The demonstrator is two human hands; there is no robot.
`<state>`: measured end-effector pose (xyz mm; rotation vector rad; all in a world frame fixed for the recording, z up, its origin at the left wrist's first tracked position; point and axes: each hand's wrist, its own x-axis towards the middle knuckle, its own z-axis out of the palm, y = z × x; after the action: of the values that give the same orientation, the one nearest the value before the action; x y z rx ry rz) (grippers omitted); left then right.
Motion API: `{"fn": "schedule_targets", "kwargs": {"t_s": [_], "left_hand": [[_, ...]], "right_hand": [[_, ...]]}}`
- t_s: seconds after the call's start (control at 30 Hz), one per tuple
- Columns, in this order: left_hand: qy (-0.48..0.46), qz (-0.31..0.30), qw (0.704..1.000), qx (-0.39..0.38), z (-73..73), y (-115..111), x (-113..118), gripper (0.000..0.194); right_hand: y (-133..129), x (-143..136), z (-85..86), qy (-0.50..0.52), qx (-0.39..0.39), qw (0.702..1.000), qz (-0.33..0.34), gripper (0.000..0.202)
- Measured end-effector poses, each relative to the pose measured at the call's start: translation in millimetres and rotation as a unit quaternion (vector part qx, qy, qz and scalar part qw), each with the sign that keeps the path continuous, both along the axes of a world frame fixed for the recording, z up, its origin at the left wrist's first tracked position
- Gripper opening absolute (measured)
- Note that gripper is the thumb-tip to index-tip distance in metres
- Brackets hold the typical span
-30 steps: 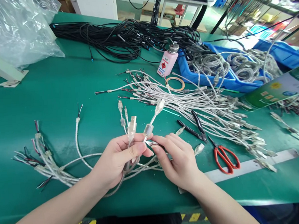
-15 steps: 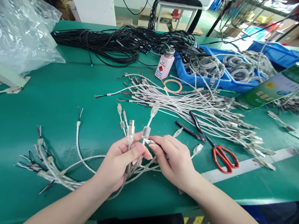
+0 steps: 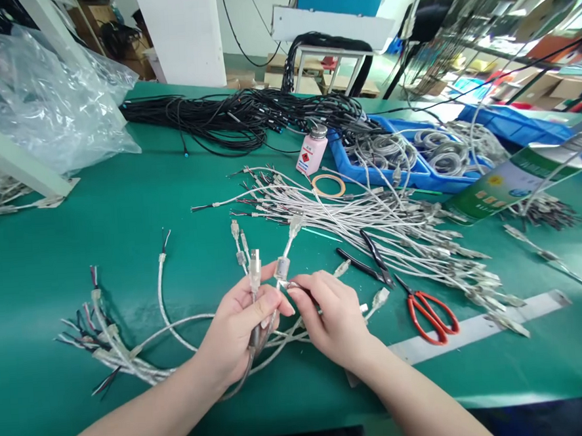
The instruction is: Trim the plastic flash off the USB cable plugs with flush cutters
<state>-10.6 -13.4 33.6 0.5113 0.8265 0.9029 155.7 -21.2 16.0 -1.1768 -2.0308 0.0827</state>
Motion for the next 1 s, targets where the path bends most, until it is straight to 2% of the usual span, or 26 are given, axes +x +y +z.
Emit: {"fn": "schedule_targets", "kwargs": {"t_s": [0.07, 0.17, 0.3, 0.4, 0.5, 0.63, 0.7, 0.87, 1.0], "left_hand": [[-0.01, 0.001, 1.0, 0.002, -1.6, 0, 1, 0.06], [-0.025, 0.001, 1.0, 0.008, -4.1, 1, 2, 0.061], [-0.029, 0.006, 1.0, 0.01, -4.8, 1, 3, 0.061], [-0.019, 0.009, 1.0, 0.006, -3.0, 1, 3, 0.063], [-0.003, 0.013, 1.0, 0.015, -1.8, 1, 3, 0.068], [0.015, 0.007, 0.999, 0.041, -4.2, 1, 5, 0.068], [0.025, 0.003, 0.998, 0.051, -6.6, 0, 7, 0.065], [0.036, -0.007, 0.998, 0.058, -10.3, -2, 9, 0.063], [0.042, -0.014, 0.997, 0.065, -7.5, -1, 8, 0.064]], "right_hand": [[-1, 0, -0.1, 0.013, -0.031, 0.999, 0.02, 0.019], [0, 0, -1.8, 0.011, -0.04, 0.999, 0.01, 0.02], [2, 0, -3.9, -0.016, 0.025, 0.999, -0.029, 0.015], [2, 3, -2.4, 0.006, 0.053, 0.998, -0.029, 0.013], [1, 6, 1.0, 0.103, -0.025, 0.994, -0.019, 0.015], [-1, 4, 3.9, 0.206, -0.175, 0.963, 0.009, 0.021], [-2, 0, 4.1, 0.229, -0.213, 0.95, 0.02, 0.023], [-4, -7, 3.2, 0.229, -0.188, 0.955, 0.002, 0.024], [-2, -2, -1.1, 0.235, -0.158, 0.958, -0.03, 0.022]]}}
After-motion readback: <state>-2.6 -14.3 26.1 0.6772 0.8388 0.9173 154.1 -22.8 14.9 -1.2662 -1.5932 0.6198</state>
